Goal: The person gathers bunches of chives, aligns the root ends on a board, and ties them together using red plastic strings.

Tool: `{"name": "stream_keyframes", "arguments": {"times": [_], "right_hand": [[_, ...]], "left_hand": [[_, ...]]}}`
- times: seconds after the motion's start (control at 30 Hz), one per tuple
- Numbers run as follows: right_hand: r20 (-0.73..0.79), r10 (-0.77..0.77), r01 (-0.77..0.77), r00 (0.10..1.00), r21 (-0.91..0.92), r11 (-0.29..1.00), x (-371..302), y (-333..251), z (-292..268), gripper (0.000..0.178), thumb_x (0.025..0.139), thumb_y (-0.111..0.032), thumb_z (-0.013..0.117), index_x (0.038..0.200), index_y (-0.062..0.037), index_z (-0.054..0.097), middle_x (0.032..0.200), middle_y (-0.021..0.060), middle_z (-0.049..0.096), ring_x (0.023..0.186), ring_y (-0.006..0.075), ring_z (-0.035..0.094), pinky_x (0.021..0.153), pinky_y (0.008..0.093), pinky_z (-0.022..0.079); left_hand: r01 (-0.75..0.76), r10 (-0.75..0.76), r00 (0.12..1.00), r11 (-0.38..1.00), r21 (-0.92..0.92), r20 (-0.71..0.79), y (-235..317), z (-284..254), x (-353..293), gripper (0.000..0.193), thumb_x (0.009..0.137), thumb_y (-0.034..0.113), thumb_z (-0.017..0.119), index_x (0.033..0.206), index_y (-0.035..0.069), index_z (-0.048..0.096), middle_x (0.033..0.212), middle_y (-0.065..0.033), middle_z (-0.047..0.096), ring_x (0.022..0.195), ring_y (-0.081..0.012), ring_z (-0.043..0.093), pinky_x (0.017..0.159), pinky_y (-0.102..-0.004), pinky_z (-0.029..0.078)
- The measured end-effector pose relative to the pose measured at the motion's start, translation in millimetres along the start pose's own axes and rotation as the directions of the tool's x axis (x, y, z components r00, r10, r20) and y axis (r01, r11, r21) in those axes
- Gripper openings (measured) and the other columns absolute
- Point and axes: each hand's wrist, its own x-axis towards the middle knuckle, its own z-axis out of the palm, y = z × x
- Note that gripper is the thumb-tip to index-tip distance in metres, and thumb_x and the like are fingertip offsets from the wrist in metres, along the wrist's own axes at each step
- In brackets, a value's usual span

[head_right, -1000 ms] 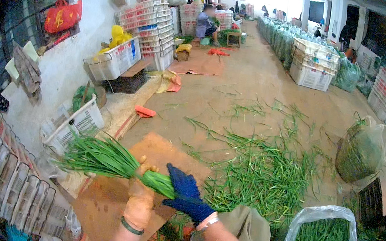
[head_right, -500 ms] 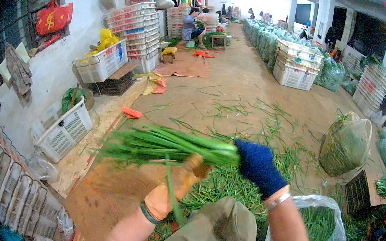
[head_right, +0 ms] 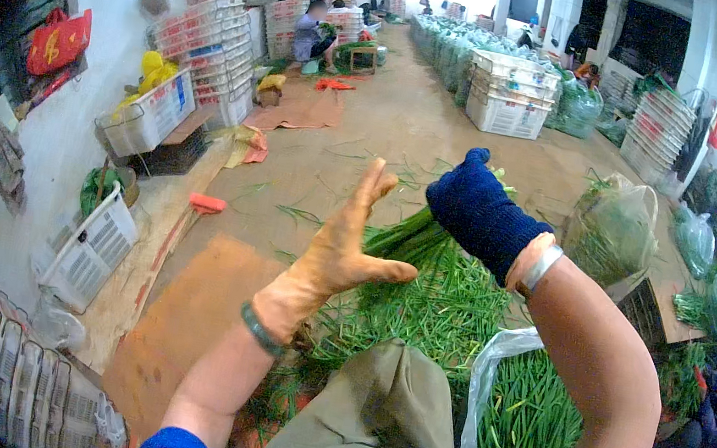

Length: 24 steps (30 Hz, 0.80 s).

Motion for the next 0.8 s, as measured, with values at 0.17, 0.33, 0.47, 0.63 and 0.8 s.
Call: {"name": "stream_keyframes", "arguments": {"times": [0.17,0.33,0.47,0.63,0.8], "right_hand": [[-0.334,-0.008,0.052,0.943,0.122,0.991,2.1,-17.4,-55.3,0.010,0.068,-0.017,0.054,0.073,-0.0114,0.048,0.058,0.0004,0.046,0.058,0.0183,0.051,0.068,0.0360,0.036],[-0.339,-0.048,0.171,0.940,0.344,0.923,-3.6,-43.3,-66.6,0.020,0.070,-0.018,0.052,0.087,-0.0092,0.050,0.063,0.0009,0.044,0.063,0.0172,0.050,0.078,0.0415,0.039],[-0.314,-0.196,0.314,0.929,0.391,0.865,-19.0,-56.5,-74.4,0.039,0.069,-0.017,0.057,0.107,-0.0099,0.050,0.076,0.0044,0.051,0.074,0.0210,0.053,0.091,0.0463,0.035],[-0.263,0.112,0.245,0.958,0.958,0.150,-47.7,-27.8,-47.9,0.078,0.063,-0.019,0.072,0.131,-0.0108,0.035,0.129,0.0148,0.041,0.118,0.0284,0.041,0.096,0.0404,0.034],[0.313,0.526,0.292,0.790,0.563,-0.773,-56.7,-75.5,14.5,0.053,0.083,-0.019,0.053,0.131,-0.0048,0.035,0.131,0.0094,0.040,0.121,0.0202,0.037,0.099,0.0332,0.030]], "left_hand": [[-0.050,0.030,0.985,0.992,0.116,0.167,-22.2,-10.9,2.4,0.125,0.048,0.021,0.085,0.138,0.003,-0.001,0.135,-0.0222,0.029,0.125,-0.0333,0.030,0.103,-0.0326,0.026],[0.384,-0.251,0.869,0.885,-0.264,0.426,-12.0,-26.9,-42.6,0.086,0.054,0.008,0.078,0.127,0.003,0.031,0.110,-0.0070,0.051,0.100,-0.0177,0.050,0.088,-0.0299,0.040],[0.621,-0.460,0.735,0.752,-0.221,0.498,28.9,-31.7,-81.4,0.056,0.060,0.005,0.072,0.110,0.003,0.046,0.087,-0.0008,0.054,0.081,-0.0110,0.051,0.074,-0.0269,0.043],[0.877,-0.635,0.471,0.266,-0.400,0.612,50.5,-47.3,-154.7,0.063,0.063,0.009,0.071,0.119,0.002,0.042,0.083,-0.0060,0.055,0.072,-0.0137,0.054,0.068,-0.0276,0.043],[0.849,-0.593,0.412,-0.027,-0.528,0.692,39.7,-24.5,-193.2,0.075,0.060,0.010,0.068,0.127,0.001,0.037,0.079,-0.0084,0.057,0.069,-0.0189,0.057,0.065,-0.0274,0.044]]}}
